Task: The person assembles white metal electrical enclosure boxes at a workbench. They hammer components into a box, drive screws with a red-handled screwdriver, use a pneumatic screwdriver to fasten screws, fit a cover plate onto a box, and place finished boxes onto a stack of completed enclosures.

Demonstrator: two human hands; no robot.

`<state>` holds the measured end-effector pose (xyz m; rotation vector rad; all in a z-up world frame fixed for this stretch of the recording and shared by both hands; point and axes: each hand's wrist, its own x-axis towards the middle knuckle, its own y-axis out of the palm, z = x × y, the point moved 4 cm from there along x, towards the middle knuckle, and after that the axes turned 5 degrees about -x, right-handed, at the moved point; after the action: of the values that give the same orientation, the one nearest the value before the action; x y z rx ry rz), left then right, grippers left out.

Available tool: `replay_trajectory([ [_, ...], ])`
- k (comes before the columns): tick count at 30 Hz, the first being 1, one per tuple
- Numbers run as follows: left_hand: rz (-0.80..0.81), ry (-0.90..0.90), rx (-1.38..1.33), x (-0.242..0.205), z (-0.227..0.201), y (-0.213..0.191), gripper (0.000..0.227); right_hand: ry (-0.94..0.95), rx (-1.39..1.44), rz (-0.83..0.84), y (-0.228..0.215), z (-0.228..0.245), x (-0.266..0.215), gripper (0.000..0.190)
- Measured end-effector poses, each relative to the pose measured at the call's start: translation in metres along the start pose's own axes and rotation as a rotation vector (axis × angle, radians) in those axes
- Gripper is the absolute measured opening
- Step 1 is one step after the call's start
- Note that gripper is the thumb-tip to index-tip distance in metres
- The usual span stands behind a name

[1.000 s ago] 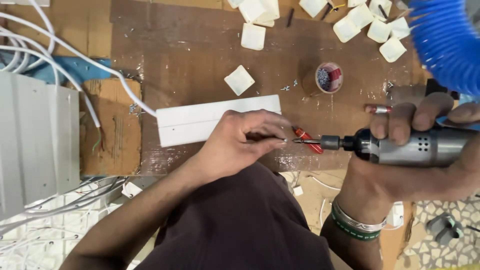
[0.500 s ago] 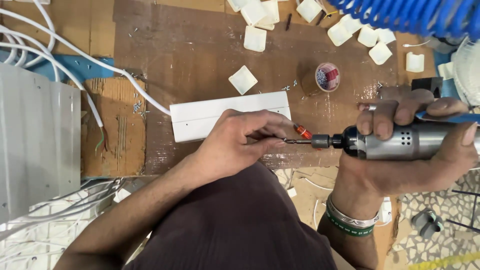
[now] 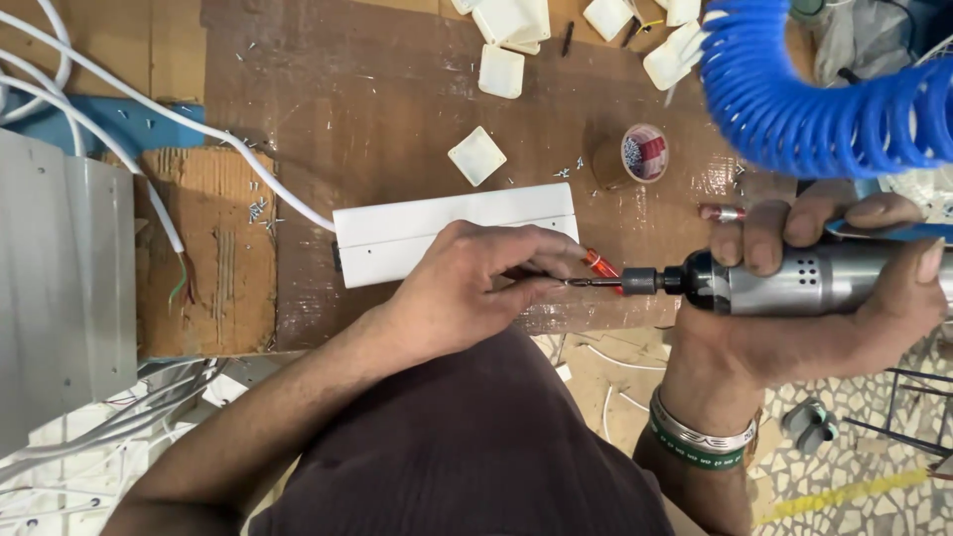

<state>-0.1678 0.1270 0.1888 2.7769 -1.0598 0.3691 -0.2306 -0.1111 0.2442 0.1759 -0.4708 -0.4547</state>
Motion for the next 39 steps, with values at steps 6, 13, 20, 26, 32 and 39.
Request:
replay_trajectory([
  [6, -0.01, 0.008, 0.095, 0.003, 0.004, 0.002, 0.039, 0.065, 0.105, 0.008, 0.004, -0.008, 0.002, 0.038],
  [13, -0.013, 0.002, 0.087, 0.008, 0.017, 0.003, 0.042, -0.09, -0.104, 0.113, 0.008, -0.005, 0.007, 0.038],
  [20, 0.1, -0.155, -0.114, 0.011, 0.043, 0.008, 0.049, 0.168, 0.244, 0.458, 0.003, -0.027, -0.002, 0.026],
  [26, -0.03, 0.111, 0.348, 0.022, 0.062, 0.016, 0.058, 0.091, 0.094, 0.218, 0.007, -0.052, -0.012, 0.025],
  [32, -0.096, 0.053, 0.456, 0.042, 0.092, 0.02, 0.077, 0.027, -0.04, 0.118, 0.002, -0.092, -0.011, 0.029],
  [39, -0.113, 0.064, 0.45, 0.042, 0.101, 0.02, 0.086, 0.089, -0.046, 0.123, 0.002, -0.107, -0.008, 0.033],
])
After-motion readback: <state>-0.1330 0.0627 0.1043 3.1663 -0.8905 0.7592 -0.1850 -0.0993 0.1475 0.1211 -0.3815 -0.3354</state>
